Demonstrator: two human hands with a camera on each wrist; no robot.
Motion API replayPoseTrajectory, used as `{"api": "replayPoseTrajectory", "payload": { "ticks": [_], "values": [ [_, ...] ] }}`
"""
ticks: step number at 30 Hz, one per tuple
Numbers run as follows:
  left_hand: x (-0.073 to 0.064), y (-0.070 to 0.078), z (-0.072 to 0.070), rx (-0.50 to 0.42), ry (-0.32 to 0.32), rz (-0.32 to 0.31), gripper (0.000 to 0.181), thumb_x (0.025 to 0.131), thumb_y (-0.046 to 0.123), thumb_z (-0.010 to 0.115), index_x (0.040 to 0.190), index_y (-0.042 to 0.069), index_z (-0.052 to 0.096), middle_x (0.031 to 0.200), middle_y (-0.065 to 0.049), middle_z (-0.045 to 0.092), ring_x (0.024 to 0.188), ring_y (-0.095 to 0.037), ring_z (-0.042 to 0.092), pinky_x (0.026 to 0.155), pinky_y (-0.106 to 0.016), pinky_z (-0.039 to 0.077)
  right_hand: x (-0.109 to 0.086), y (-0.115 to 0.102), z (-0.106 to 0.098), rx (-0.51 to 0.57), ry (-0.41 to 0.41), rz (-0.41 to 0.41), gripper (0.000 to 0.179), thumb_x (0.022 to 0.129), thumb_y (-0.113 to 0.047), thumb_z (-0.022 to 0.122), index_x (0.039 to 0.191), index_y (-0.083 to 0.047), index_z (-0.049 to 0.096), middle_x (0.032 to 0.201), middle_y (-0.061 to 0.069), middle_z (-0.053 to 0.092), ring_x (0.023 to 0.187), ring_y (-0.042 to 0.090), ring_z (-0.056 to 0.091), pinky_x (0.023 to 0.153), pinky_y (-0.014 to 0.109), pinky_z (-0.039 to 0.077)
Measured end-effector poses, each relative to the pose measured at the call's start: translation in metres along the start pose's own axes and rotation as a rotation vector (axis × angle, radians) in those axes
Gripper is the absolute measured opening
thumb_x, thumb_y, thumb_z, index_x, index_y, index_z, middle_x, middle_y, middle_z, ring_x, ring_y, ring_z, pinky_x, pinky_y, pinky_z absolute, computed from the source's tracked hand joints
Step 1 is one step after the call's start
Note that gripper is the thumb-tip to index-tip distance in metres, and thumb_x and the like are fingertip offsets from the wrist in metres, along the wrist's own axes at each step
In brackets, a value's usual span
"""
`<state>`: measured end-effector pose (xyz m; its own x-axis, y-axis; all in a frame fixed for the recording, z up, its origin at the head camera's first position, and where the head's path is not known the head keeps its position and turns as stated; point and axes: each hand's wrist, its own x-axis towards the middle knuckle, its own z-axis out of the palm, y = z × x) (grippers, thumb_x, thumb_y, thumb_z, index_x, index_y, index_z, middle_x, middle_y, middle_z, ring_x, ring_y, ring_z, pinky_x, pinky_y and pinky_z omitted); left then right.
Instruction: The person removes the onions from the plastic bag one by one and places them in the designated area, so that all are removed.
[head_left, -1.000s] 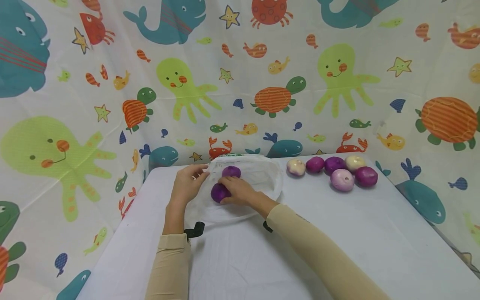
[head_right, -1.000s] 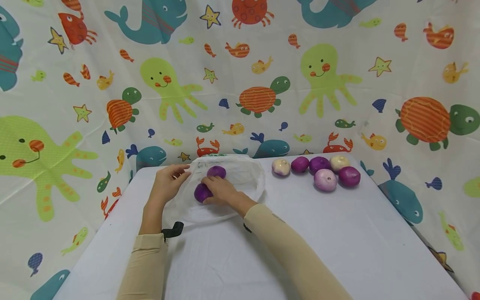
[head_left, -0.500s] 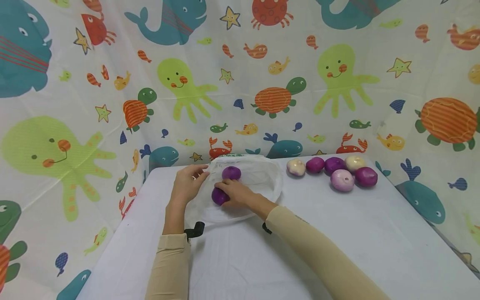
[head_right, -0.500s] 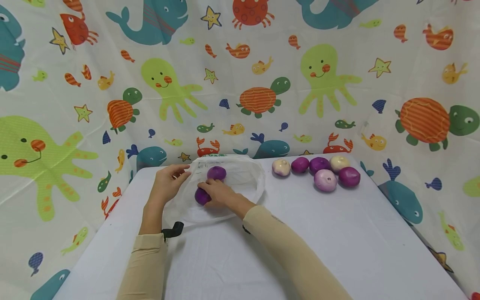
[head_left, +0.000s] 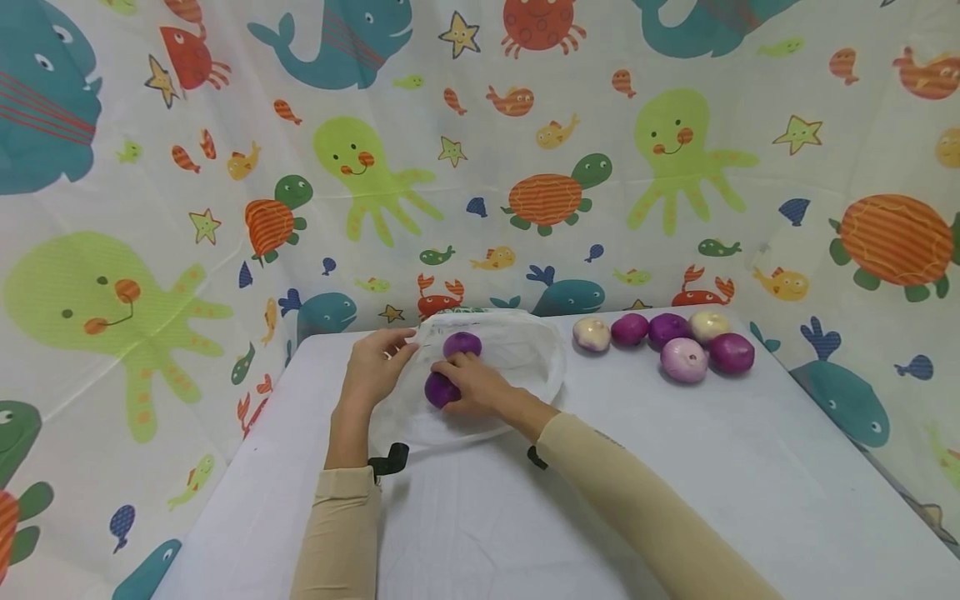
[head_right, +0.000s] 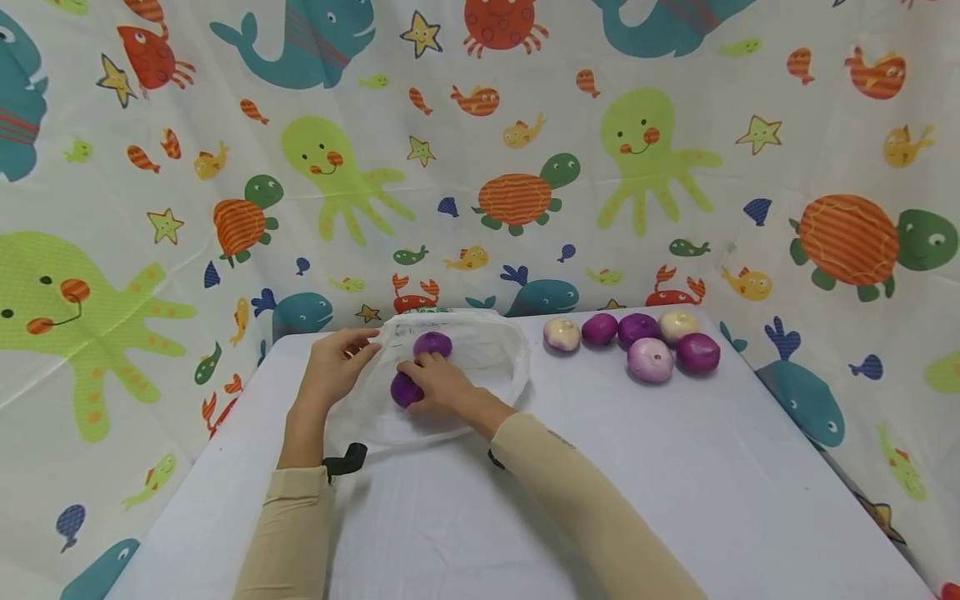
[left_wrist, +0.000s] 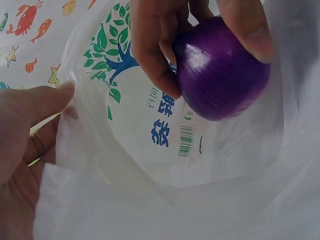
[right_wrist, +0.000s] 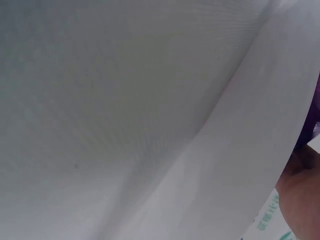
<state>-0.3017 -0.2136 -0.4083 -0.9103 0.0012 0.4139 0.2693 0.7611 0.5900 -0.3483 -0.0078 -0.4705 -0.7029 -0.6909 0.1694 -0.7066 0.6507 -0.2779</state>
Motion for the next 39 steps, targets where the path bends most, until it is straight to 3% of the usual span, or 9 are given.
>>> {"api": "replayPoseTrajectory", "payload": {
  "ticks": [7, 20, 26, 39],
  "values": [
    [0.000, -0.001, -0.001, -0.006, 0.001, -0.001, 0.032, 0.100, 0.026, 0.072, 0.130, 0.016, 0.073, 0.101, -0.007, 0.072, 0.092, -0.024, 0.064, 0.076, -0.035, 0.057, -0.006, 0.007, -0.004, 0.106, 0.054, 0.005, 0.071, 0.088, -0.040, 0.081, 0.150, -0.024, 0.051, 0.147, 0.009, 0.053, 0.135, 0.026, 0.049, 0.110, 0.046, 0.050],
    [0.002, -0.003, 0.001, -0.004, -0.002, -0.003, 0.031, 0.100, 0.027, 0.071, 0.130, 0.017, 0.073, 0.101, -0.006, 0.071, 0.092, -0.023, 0.062, 0.073, -0.031, 0.055, -0.032, 0.015, -0.029, 0.200, 0.209, -0.022, 0.067, 0.086, -0.035, 0.084, 0.146, -0.025, 0.056, 0.143, 0.009, 0.054, 0.133, 0.028, 0.049, 0.101, 0.047, 0.056],
    [0.001, -0.002, 0.002, -0.011, -0.004, -0.018, 0.031, 0.100, 0.026, 0.072, 0.130, 0.016, 0.073, 0.101, -0.006, 0.071, 0.092, -0.024, 0.062, 0.074, -0.032, 0.055, -0.043, 0.023, -0.036, 0.236, 0.264, -0.001, 0.068, 0.084, -0.033, 0.086, 0.145, -0.026, 0.057, 0.139, 0.007, 0.056, 0.130, 0.025, 0.050, 0.102, 0.046, 0.055],
    [0.001, 0.000, 0.002, -0.008, -0.021, -0.030, 0.032, 0.101, 0.026, 0.071, 0.131, 0.017, 0.072, 0.102, -0.006, 0.071, 0.092, -0.023, 0.062, 0.075, -0.031, 0.055, -0.067, 0.031, -0.054, 0.347, 0.377, -0.038, 0.069, 0.083, -0.027, 0.089, 0.144, -0.026, 0.058, 0.136, 0.005, 0.055, 0.129, 0.024, 0.052, 0.103, 0.045, 0.056]
  ]
}}
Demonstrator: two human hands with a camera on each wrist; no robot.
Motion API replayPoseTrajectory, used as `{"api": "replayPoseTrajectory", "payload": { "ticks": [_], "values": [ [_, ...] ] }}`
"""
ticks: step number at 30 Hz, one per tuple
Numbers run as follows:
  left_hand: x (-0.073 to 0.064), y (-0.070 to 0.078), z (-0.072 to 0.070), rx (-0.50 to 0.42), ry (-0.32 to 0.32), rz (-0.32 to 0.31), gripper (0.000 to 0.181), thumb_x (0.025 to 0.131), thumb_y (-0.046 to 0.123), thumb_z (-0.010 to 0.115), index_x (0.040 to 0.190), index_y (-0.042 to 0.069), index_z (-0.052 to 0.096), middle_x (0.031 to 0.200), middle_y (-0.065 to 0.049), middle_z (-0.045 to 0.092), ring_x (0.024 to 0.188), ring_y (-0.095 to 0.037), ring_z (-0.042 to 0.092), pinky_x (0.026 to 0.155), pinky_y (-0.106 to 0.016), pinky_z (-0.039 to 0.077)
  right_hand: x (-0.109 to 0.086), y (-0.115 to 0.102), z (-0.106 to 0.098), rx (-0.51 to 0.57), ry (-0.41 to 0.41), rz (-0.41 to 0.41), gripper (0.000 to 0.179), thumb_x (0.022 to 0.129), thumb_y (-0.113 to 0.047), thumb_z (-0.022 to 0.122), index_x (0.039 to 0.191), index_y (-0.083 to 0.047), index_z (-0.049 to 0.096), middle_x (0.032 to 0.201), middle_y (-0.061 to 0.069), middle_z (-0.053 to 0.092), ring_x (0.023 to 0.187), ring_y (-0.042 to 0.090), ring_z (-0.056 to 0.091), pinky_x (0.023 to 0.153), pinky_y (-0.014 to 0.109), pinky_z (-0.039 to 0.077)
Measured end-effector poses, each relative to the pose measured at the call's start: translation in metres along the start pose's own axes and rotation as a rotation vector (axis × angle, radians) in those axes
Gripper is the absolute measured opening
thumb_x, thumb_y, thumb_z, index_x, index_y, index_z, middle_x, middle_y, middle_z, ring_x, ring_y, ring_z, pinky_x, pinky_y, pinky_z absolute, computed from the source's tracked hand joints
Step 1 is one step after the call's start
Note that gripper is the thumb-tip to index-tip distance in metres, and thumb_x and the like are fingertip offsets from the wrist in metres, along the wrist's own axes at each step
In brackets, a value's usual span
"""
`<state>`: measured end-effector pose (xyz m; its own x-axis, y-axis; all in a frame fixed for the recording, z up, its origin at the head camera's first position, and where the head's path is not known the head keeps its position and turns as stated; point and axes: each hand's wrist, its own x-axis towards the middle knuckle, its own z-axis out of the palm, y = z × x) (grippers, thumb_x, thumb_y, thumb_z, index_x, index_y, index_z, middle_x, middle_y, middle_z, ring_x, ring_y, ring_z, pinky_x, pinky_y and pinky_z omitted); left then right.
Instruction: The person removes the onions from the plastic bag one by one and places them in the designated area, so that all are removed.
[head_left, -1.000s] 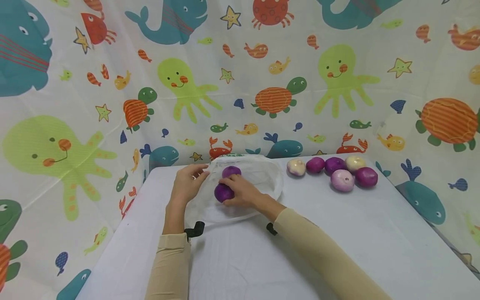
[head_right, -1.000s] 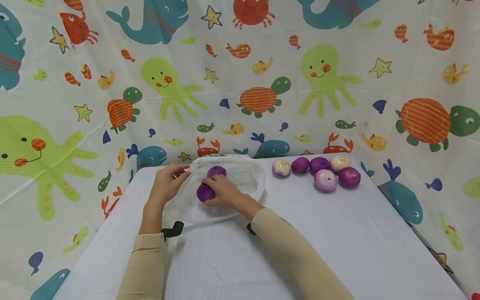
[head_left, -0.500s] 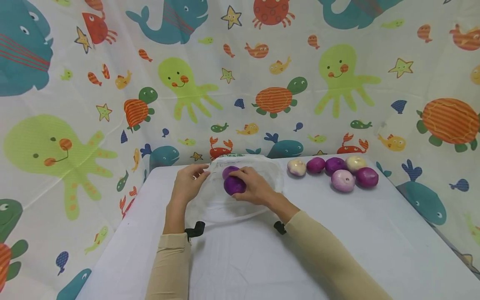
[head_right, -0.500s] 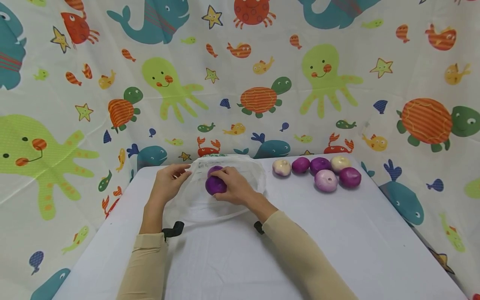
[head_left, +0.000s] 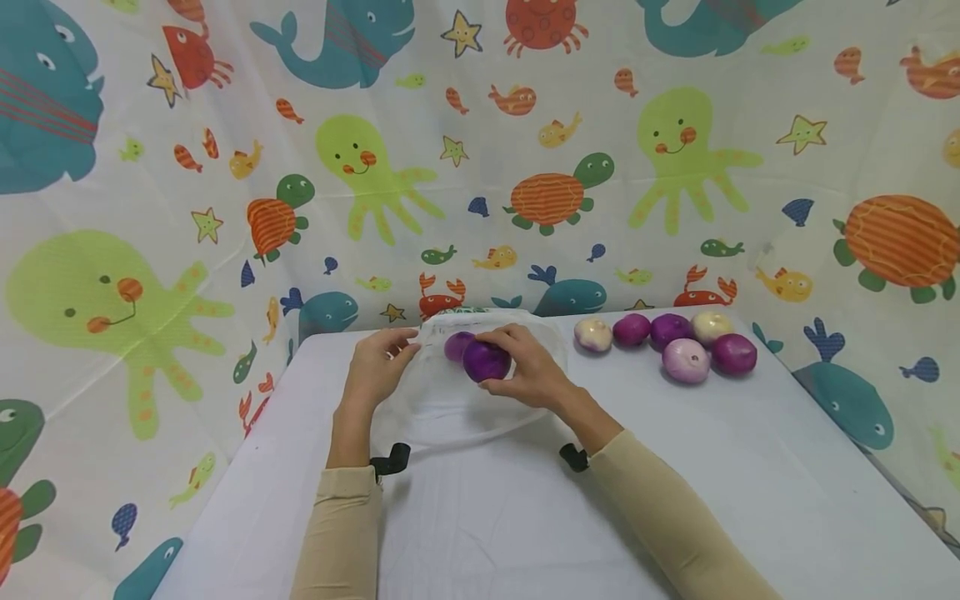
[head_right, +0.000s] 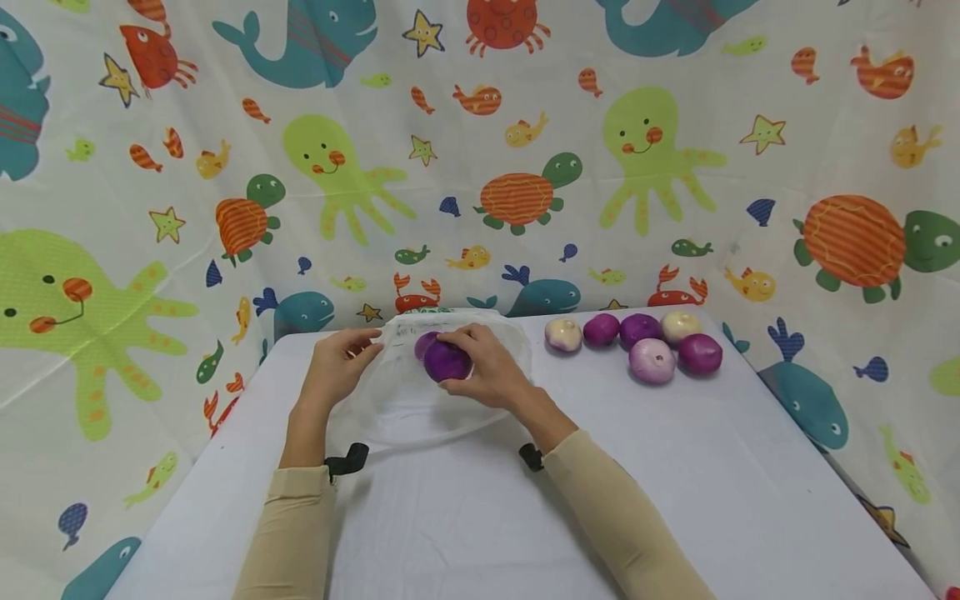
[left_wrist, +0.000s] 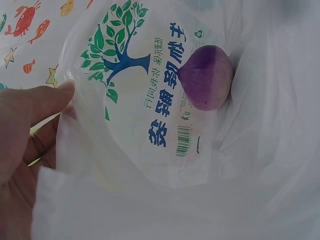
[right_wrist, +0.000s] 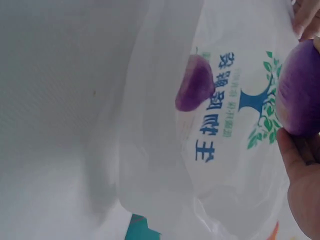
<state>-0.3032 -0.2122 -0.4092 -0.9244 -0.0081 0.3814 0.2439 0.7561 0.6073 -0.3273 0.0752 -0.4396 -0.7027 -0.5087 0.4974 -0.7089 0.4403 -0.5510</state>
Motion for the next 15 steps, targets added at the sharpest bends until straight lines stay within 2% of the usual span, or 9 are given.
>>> {"api": "replayPoseTrajectory", "payload": {
  "ticks": [9, 15],
  "values": [
    [0.001, -0.002, 0.001, 0.012, 0.003, 0.004, 0.032, 0.101, 0.026, 0.071, 0.132, 0.017, 0.072, 0.103, -0.006, 0.072, 0.093, -0.023, 0.062, 0.075, -0.032, 0.056, -0.007, 0.006, -0.021, 0.043, 0.109, -0.021, 0.069, 0.080, -0.026, 0.091, 0.142, -0.025, 0.059, 0.135, 0.004, 0.056, 0.130, 0.024, 0.051, 0.104, 0.048, 0.054],
    [0.001, -0.001, 0.001, 0.009, -0.004, -0.007, 0.032, 0.101, 0.028, 0.071, 0.131, 0.018, 0.072, 0.102, -0.005, 0.071, 0.093, -0.023, 0.062, 0.075, -0.033, 0.056, -0.011, 0.013, -0.036, 0.057, 0.156, 0.001, 0.071, 0.079, -0.027, 0.092, 0.142, -0.024, 0.060, 0.132, 0.006, 0.056, 0.128, 0.025, 0.051, 0.103, 0.051, 0.054]
  ]
}}
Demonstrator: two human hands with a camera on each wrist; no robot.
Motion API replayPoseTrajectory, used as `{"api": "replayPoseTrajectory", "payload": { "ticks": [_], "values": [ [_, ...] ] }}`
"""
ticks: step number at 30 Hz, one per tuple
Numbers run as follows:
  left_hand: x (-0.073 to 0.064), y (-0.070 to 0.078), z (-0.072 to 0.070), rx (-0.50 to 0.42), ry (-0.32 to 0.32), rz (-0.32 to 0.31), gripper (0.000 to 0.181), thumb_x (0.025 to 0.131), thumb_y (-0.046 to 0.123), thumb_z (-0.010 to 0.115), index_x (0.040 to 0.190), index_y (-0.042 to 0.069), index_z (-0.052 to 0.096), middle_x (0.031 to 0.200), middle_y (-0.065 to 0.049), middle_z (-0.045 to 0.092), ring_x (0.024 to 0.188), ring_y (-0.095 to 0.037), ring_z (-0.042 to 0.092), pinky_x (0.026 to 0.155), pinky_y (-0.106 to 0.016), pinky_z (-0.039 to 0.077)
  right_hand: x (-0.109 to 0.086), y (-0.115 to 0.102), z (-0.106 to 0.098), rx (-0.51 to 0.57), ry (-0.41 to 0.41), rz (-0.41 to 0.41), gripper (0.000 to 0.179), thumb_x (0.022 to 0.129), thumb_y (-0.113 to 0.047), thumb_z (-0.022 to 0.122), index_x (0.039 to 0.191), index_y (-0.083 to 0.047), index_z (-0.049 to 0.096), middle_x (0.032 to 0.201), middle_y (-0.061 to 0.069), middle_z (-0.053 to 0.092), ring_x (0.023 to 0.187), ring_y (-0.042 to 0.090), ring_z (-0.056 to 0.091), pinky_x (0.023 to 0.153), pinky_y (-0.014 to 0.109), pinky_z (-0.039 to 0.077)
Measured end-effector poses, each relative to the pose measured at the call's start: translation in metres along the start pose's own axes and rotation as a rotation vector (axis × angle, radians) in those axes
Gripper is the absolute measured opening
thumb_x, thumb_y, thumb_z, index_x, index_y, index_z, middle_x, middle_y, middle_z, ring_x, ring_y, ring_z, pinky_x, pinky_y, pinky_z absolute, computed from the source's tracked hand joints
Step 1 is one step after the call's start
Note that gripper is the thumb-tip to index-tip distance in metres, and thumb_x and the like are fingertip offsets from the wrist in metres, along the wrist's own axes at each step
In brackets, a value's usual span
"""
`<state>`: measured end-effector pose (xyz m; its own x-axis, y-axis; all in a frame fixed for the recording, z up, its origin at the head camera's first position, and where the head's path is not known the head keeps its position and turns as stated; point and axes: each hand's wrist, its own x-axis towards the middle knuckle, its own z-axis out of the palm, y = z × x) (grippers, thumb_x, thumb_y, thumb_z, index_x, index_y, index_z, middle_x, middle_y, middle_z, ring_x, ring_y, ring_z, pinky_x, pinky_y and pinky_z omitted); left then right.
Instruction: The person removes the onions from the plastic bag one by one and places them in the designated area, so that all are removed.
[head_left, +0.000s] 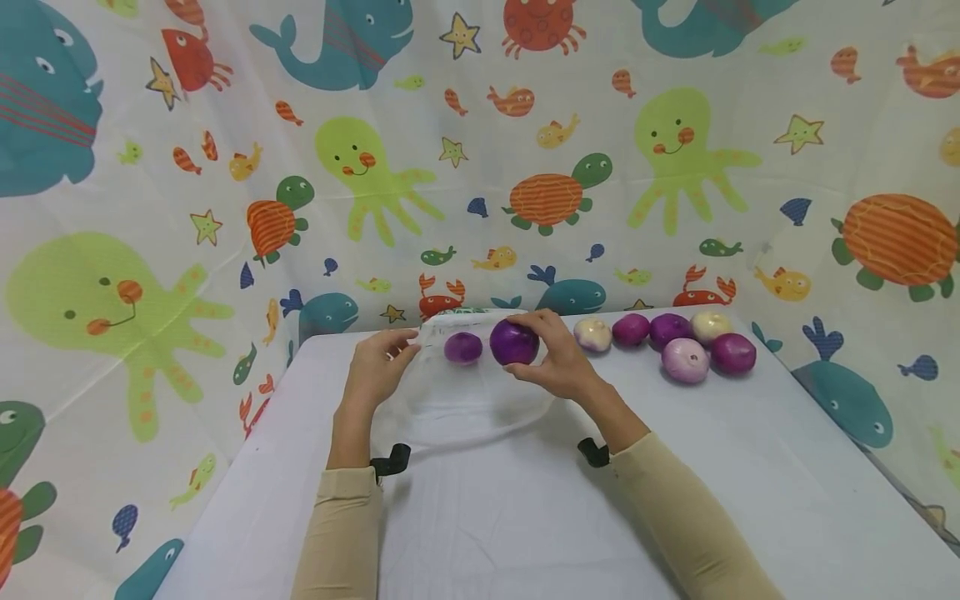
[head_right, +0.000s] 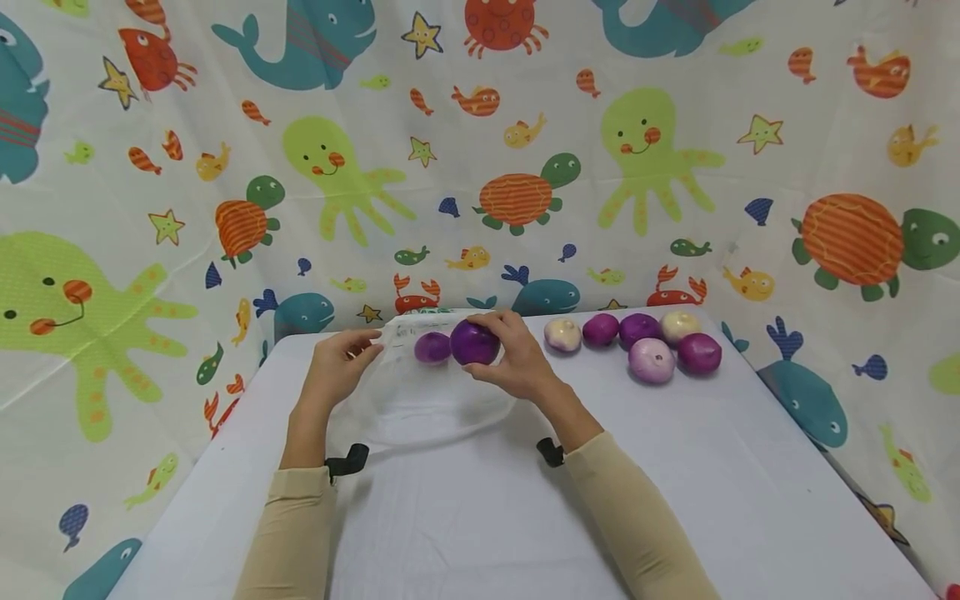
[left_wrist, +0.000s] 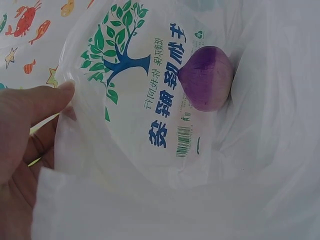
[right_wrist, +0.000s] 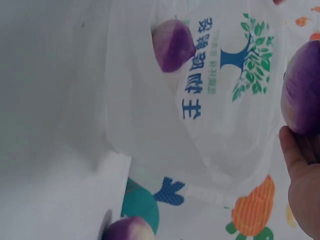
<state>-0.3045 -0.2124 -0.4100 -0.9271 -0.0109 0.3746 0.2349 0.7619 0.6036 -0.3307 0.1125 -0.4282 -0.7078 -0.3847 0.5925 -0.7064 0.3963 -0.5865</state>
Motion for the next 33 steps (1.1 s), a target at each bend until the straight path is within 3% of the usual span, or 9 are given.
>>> {"api": "replayPoseTrajectory", "payload": {
  "ticks": [10, 20, 33],
  "values": [
    [0.000, 0.000, 0.000, 0.000, 0.003, -0.002, 0.033, 0.101, 0.028, 0.071, 0.132, 0.018, 0.072, 0.102, -0.005, 0.071, 0.093, -0.023, 0.062, 0.075, -0.033, 0.057, 0.000, 0.006, -0.017, 0.007, 0.063, 0.004, 0.071, 0.079, -0.023, 0.091, 0.143, -0.018, 0.060, 0.134, 0.009, 0.055, 0.130, 0.027, 0.050, 0.103, 0.053, 0.054],
    [0.000, 0.001, 0.000, -0.008, -0.005, -0.007, 0.034, 0.101, 0.028, 0.070, 0.133, 0.018, 0.071, 0.103, -0.005, 0.071, 0.094, -0.024, 0.062, 0.076, -0.035, 0.058, -0.002, 0.015, -0.037, -0.034, 0.130, 0.060, 0.071, 0.080, -0.024, 0.091, 0.143, -0.020, 0.059, 0.136, 0.010, 0.056, 0.128, 0.027, 0.052, 0.102, 0.054, 0.054],
    [0.000, 0.000, 0.001, -0.014, -0.001, 0.004, 0.032, 0.101, 0.027, 0.070, 0.132, 0.017, 0.072, 0.103, -0.005, 0.071, 0.094, -0.024, 0.062, 0.076, -0.033, 0.056, -0.007, 0.025, -0.070, -0.137, 0.066, 0.205, 0.072, 0.083, -0.029, 0.088, 0.147, -0.022, 0.055, 0.142, 0.016, 0.052, 0.132, 0.037, 0.052, 0.104, 0.062, 0.051]
  ]
}}
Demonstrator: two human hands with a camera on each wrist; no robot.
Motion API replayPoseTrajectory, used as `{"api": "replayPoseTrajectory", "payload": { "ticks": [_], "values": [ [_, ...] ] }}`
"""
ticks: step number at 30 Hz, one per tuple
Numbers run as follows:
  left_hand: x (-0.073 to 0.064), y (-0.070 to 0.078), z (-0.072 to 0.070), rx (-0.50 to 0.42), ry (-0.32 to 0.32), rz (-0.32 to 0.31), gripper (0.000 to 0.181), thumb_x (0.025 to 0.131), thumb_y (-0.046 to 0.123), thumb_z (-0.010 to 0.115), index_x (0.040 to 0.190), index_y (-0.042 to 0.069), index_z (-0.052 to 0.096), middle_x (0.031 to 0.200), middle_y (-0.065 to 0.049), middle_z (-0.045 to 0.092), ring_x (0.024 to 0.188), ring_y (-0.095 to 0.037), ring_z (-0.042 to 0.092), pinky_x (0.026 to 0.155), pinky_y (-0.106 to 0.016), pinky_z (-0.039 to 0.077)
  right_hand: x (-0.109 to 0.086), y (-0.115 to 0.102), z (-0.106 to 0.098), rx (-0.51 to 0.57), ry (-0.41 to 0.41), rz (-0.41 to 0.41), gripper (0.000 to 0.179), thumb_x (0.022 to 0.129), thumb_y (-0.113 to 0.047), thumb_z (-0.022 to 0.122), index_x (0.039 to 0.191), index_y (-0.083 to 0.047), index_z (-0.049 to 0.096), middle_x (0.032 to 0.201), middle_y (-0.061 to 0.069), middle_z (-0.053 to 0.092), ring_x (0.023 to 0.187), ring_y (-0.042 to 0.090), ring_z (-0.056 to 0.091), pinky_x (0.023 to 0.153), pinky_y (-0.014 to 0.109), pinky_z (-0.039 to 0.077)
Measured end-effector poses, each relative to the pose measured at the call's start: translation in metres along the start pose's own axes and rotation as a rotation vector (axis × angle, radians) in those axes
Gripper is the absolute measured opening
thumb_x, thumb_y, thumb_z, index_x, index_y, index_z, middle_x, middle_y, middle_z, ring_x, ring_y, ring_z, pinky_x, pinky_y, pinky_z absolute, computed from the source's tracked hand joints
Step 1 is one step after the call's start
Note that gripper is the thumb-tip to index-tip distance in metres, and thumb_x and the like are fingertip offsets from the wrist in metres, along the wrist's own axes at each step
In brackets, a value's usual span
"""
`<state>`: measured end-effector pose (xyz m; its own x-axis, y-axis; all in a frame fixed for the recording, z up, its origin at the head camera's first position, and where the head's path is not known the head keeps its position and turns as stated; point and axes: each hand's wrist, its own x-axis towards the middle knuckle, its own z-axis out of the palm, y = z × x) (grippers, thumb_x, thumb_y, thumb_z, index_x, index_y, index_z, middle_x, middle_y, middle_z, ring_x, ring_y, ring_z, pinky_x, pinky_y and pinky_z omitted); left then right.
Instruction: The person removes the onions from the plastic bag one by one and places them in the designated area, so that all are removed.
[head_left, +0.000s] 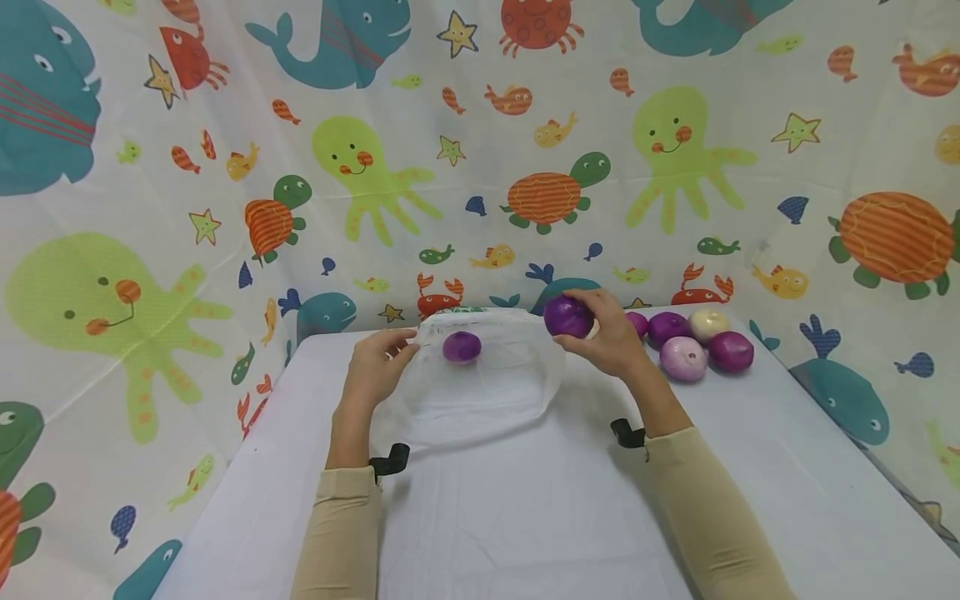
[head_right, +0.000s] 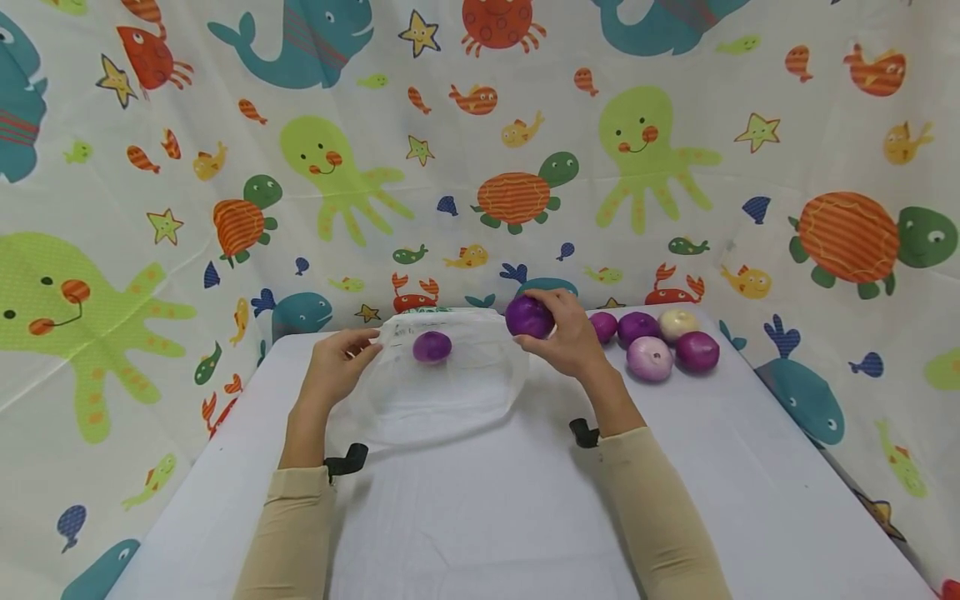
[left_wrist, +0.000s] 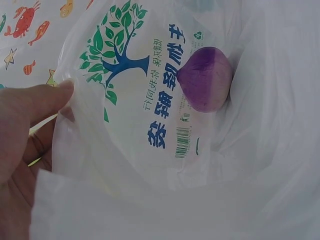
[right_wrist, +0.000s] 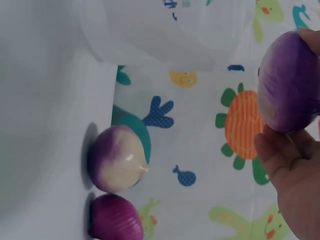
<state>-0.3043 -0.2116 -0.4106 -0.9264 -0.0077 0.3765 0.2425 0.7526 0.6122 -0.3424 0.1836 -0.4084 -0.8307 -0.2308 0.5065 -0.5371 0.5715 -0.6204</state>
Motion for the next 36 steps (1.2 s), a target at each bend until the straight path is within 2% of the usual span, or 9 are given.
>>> {"api": "replayPoseTrajectory", "payload": {
  "ticks": [6, 11, 29, 36],
  "values": [
    [-0.001, 0.002, -0.001, 0.001, -0.001, -0.002, 0.033, 0.101, 0.027, 0.070, 0.133, 0.017, 0.072, 0.104, -0.006, 0.072, 0.095, -0.024, 0.062, 0.077, -0.033, 0.056, -0.003, 0.005, -0.009, -0.052, -0.021, 0.089, 0.075, 0.085, -0.035, 0.086, 0.150, -0.026, 0.051, 0.142, 0.015, 0.050, 0.130, 0.041, 0.054, 0.101, 0.063, 0.052],
    [-0.001, 0.002, -0.001, 0.000, 0.003, 0.000, 0.033, 0.101, 0.027, 0.070, 0.132, 0.017, 0.072, 0.103, -0.006, 0.071, 0.094, -0.024, 0.062, 0.076, -0.033, 0.056, -0.004, 0.008, -0.013, -0.075, -0.026, 0.129, 0.077, 0.084, -0.038, 0.086, 0.151, -0.026, 0.051, 0.143, 0.015, 0.050, 0.130, 0.040, 0.053, 0.101, 0.063, 0.052],
    [0.000, 0.003, -0.001, 0.008, -0.009, -0.014, 0.034, 0.101, 0.028, 0.070, 0.133, 0.017, 0.071, 0.103, -0.006, 0.071, 0.094, -0.023, 0.062, 0.076, -0.033, 0.056, -0.003, 0.024, -0.031, -0.125, -0.115, 0.190, 0.082, 0.086, -0.038, 0.085, 0.156, -0.021, 0.044, 0.158, 0.015, 0.045, 0.143, 0.043, 0.042, 0.108, 0.068, 0.044],
    [-0.001, 0.002, -0.001, 0.001, -0.010, -0.016, 0.035, 0.101, 0.028, 0.070, 0.134, 0.017, 0.071, 0.102, -0.005, 0.070, 0.094, -0.024, 0.062, 0.076, -0.033, 0.057, -0.005, 0.029, -0.037, -0.133, -0.166, 0.218, 0.080, 0.088, -0.031, 0.084, 0.156, -0.019, 0.044, 0.160, 0.016, 0.042, 0.145, 0.045, 0.040, 0.110, 0.069, 0.041]
  ]
}}
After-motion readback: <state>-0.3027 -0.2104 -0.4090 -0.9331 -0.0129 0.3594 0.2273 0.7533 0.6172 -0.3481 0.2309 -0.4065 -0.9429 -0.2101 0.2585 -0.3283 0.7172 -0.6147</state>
